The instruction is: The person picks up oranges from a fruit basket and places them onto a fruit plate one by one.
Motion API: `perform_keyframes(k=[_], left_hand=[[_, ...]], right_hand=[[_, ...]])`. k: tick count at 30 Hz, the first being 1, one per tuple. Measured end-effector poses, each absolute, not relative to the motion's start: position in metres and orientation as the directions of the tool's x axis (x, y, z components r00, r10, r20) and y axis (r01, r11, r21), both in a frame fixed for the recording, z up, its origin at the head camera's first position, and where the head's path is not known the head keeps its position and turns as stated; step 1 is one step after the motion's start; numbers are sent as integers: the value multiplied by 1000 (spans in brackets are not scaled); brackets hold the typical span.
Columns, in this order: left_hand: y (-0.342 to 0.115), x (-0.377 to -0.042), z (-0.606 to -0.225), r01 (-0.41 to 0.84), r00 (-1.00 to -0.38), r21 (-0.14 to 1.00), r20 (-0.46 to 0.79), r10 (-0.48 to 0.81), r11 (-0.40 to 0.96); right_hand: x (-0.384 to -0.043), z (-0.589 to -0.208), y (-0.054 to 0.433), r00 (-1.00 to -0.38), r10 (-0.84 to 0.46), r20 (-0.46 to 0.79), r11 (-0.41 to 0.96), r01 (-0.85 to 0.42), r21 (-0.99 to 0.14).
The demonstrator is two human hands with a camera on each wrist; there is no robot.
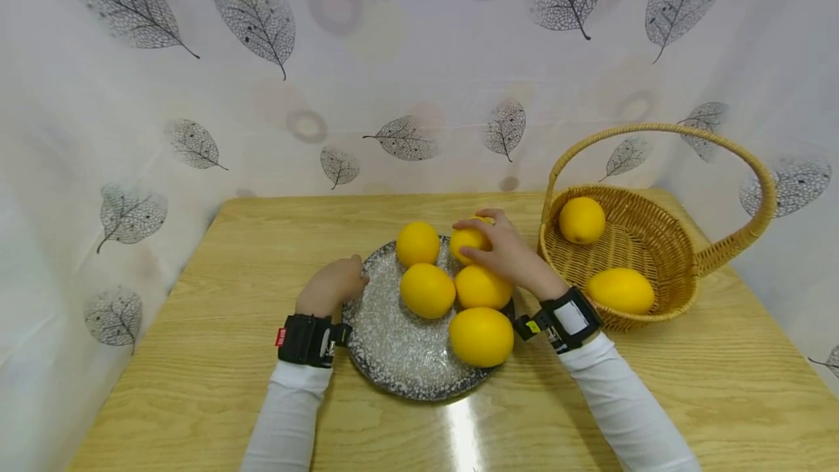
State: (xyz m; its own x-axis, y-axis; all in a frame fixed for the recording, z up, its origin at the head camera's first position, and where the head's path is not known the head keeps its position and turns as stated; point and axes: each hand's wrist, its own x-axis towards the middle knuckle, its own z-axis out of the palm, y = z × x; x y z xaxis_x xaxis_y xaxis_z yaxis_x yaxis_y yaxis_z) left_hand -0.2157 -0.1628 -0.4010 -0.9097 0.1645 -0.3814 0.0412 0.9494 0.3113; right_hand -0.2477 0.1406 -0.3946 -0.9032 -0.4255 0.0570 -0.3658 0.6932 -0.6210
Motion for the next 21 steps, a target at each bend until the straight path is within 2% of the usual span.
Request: perform_keyframes(k=[21], left_hand=[[-163, -215, -400, 27, -905, 308, -396, 154, 951]], right_hand=[[-245, -400, 132, -870, -492, 36, 663, -401, -632]])
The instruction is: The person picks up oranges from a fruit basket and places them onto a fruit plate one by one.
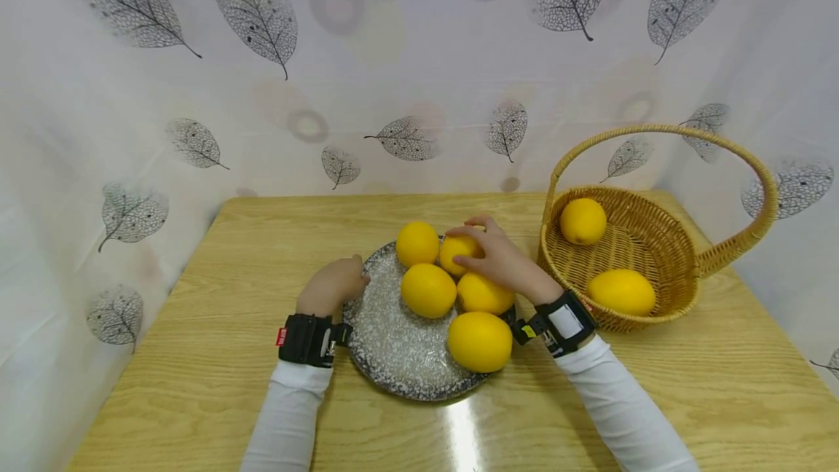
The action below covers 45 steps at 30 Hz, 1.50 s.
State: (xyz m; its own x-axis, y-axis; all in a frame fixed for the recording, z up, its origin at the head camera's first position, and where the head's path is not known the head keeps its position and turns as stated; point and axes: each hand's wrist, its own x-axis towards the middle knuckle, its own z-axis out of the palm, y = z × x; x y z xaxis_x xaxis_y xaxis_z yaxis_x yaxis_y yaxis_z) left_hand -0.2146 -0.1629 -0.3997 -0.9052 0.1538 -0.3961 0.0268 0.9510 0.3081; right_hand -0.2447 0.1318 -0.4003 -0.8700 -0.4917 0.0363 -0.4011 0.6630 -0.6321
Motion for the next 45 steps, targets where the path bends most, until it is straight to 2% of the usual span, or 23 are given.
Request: perform_keyframes(k=[18, 45], left_hand=[[-162, -215, -400, 36, -910, 305, -384, 158, 952], [-161, -217, -402, 24, -914, 292, -382, 139, 956]], right_hand=[[-247, -393, 137, -893, -449, -24, 683, -326, -654], [-243, -393, 140, -864, -502, -28, 679, -374, -632]])
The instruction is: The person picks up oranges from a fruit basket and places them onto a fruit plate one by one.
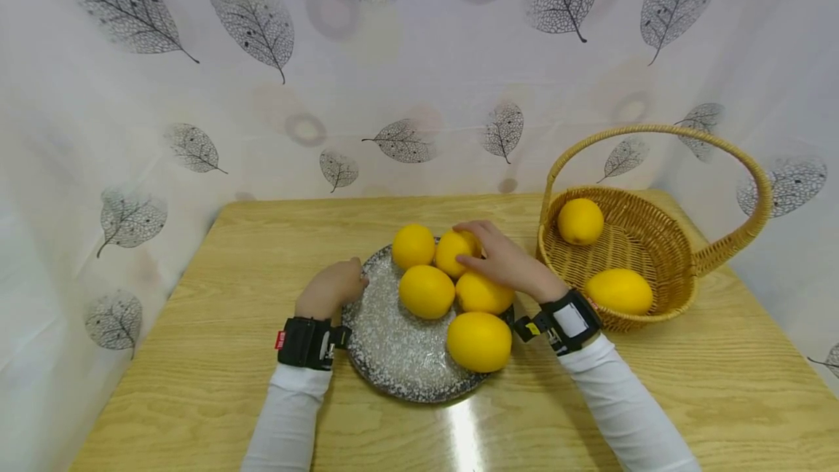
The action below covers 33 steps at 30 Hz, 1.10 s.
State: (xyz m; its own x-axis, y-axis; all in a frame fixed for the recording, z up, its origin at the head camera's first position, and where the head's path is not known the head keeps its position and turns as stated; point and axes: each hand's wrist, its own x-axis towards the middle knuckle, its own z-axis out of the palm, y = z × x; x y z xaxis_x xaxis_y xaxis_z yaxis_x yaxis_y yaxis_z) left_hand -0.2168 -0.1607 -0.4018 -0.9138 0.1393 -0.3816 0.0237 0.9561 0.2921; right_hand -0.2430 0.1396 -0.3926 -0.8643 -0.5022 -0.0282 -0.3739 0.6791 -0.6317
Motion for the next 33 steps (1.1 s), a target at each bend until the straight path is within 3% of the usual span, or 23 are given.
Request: perform_keyframes(k=[11, 33], left_hand=[[-160, -215, -401, 19, -909, 297, -393, 140, 955], [-160, -216, -399, 28, -910, 287, -390, 143, 958]], right_hand=[[-237, -367, 153, -876, -479, -63, 658, -310, -687], [-231, -322, 216, -966, -244, 82, 741, -241, -627]])
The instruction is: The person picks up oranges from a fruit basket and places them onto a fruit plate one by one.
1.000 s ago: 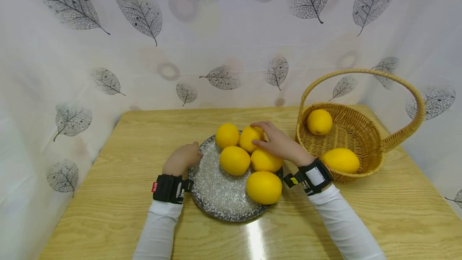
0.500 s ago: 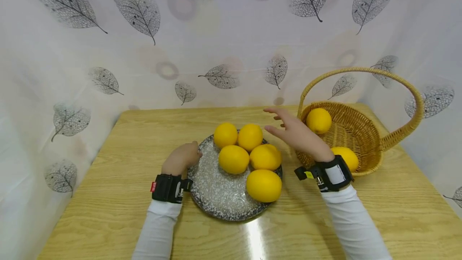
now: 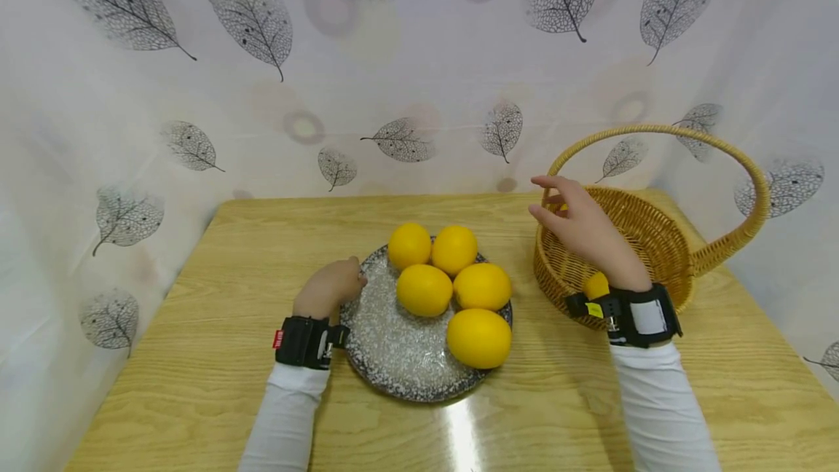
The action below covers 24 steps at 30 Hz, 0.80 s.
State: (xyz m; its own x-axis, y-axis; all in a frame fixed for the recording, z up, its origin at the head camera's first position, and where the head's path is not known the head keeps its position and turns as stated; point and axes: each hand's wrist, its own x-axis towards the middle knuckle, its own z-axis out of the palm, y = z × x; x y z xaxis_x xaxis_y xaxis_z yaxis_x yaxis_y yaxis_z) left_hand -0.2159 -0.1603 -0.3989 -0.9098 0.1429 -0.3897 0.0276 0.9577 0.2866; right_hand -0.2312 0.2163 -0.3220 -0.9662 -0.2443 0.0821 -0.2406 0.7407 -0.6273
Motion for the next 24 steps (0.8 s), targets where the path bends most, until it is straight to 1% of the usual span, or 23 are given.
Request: perform_keyframes(k=[8, 11, 18, 24], left_hand=[[-161, -216, -400, 28, -912, 291, -385, 144, 956], [-161, -217, -401, 26, -912, 289, -385, 141, 957], [-160, -215, -401, 25, -912, 295, -384, 142, 955], [-160, -214, -399, 41, -913, 298, -376, 156, 954]], right_hand=[[-228, -315, 232, -980, -181, 85, 721, -191, -666], [-228, -313, 238, -985, -152, 77, 735, -164, -658], [-234, -319, 253, -989, -105, 100, 765, -145, -627], [-239, -328, 267, -996, -50, 74, 774, -85, -628]])
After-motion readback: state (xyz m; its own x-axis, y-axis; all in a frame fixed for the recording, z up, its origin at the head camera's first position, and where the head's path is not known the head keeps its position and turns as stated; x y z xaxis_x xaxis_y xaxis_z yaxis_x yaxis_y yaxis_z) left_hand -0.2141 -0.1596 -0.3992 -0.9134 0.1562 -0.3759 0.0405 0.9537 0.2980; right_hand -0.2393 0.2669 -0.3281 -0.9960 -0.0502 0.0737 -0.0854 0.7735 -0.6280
